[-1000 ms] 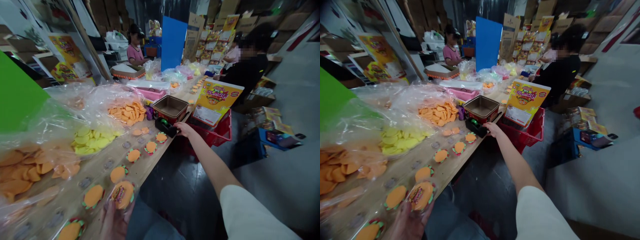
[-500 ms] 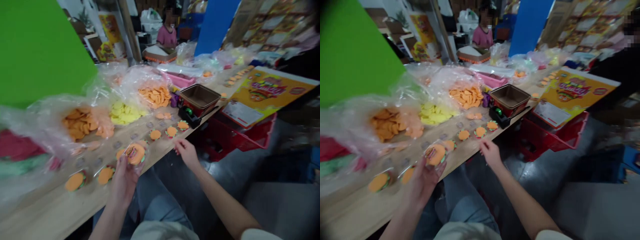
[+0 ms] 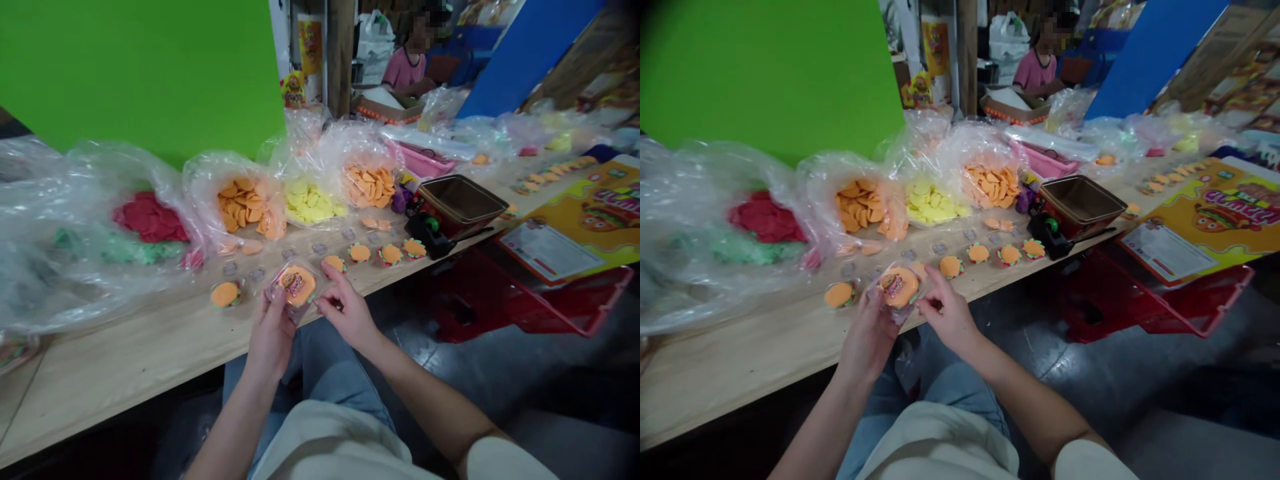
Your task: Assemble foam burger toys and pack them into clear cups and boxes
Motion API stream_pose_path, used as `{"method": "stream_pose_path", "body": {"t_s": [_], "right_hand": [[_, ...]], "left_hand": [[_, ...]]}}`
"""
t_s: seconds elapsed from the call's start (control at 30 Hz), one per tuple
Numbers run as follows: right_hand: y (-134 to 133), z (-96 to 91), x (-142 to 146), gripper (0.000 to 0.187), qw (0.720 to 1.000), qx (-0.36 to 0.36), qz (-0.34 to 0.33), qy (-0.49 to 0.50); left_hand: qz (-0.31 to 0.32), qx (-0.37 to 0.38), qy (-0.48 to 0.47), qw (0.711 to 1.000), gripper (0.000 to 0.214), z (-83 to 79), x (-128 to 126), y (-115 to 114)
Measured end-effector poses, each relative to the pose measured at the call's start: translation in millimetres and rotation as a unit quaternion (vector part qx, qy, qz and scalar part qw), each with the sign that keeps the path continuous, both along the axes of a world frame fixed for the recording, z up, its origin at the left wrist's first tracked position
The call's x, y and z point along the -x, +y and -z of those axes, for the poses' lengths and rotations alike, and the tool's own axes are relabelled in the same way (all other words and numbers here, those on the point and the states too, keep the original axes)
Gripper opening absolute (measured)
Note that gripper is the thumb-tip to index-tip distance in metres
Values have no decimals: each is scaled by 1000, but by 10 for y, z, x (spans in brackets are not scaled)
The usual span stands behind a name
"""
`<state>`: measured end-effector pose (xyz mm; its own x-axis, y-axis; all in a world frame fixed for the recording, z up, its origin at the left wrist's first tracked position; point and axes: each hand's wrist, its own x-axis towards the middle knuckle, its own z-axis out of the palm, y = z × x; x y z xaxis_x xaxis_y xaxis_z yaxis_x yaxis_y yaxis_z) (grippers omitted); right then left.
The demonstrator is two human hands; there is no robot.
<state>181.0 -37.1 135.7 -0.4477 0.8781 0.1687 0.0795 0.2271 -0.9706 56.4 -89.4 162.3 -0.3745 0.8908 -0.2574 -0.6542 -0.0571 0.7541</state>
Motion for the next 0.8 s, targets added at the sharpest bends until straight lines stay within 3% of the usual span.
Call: {"method": "stream_pose_path", "body": {"t_s": [0.13, 0.27, 0.43, 0.5, 0.6, 0.7, 0.8], "right_hand": [[-118, 10, 160, 61, 998, 52, 45, 2], [-174, 112, 241, 62, 994, 103, 32, 35], [-338, 86, 290, 15, 984, -59, 141, -94], [-433, 33, 439, 15, 989, -50, 105, -93], [-539, -17, 780, 19, 994, 101, 19, -29], [-586, -13, 1067, 22, 969, 236, -57, 47], [-588, 34, 1265, 26, 936, 278, -213, 48]], "left_hand": [[-9, -4, -2, 1000, 27, -21, 74, -85], [-12, -11, -17, 1000, 31, -6, 221, -172], [-77, -28, -5, 997, 34, 65, 544, -295], [-104, -39, 12, 994, 35, 92, 648, -343], [-123, -46, 30, 991, 34, 104, 745, -449], [-138, -36, 48, 989, 37, 77, 829, -642], [-124, -20, 53, 991, 37, 89, 1006, -893]]}}
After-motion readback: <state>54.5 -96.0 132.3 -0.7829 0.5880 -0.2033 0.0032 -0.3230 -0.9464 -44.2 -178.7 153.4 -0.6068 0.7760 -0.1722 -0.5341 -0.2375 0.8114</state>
